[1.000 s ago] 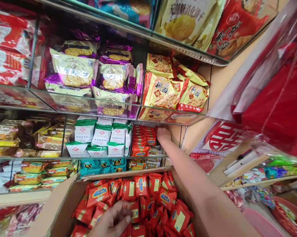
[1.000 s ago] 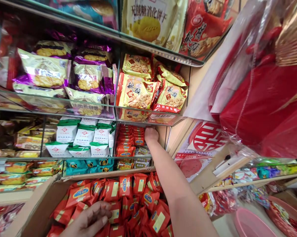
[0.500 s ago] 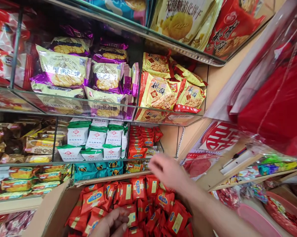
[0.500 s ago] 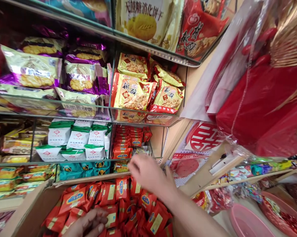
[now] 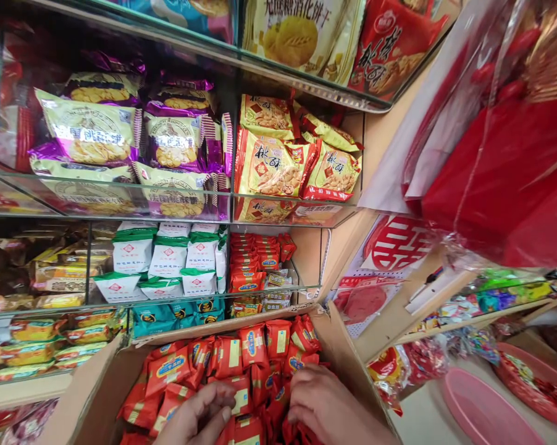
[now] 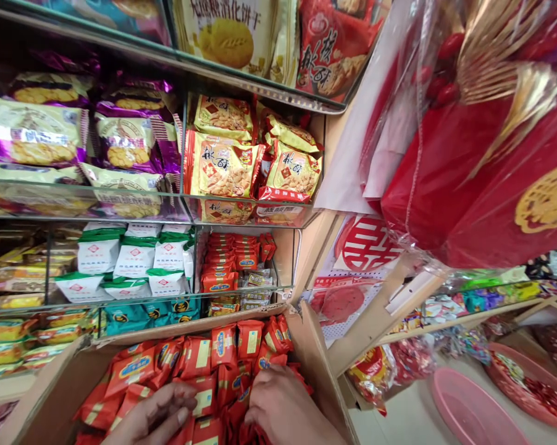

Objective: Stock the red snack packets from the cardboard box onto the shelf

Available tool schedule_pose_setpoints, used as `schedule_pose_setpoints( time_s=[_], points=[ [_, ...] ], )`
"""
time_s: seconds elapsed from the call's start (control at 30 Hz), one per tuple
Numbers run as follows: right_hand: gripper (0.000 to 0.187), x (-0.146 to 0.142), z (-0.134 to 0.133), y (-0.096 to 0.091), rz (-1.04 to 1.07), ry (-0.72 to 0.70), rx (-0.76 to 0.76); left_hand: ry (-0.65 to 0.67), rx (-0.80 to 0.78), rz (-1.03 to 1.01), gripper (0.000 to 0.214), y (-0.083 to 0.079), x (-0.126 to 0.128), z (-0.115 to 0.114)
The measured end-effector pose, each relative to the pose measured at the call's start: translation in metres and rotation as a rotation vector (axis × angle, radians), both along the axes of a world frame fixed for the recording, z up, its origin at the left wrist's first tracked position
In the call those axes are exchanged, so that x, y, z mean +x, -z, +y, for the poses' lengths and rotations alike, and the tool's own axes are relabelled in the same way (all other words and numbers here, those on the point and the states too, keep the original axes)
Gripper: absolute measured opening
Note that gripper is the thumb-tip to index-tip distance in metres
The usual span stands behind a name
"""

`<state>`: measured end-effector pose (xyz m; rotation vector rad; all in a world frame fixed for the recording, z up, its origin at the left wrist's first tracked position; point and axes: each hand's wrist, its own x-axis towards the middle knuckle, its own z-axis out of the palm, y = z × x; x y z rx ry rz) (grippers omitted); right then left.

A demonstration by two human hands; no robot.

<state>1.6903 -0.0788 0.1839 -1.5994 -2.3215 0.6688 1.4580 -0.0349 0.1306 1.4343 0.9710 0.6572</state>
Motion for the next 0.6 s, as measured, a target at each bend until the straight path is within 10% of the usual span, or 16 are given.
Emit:
schedule_pose_setpoints(
  time_s=[0.27,0.6],
  points=[
    [0.031,-0.01,0.016,-0.017,0.69,0.503,0.099,0.003,-0.197,-0.324,0.056,-0.052,0.022,-0.002],
    [0.016,-0.028,0.015,-0.013,0.845,0.231,0.017,-0.049,0.016,-0.158,0.042,-0.054,0.034,-0.009]
  ],
)
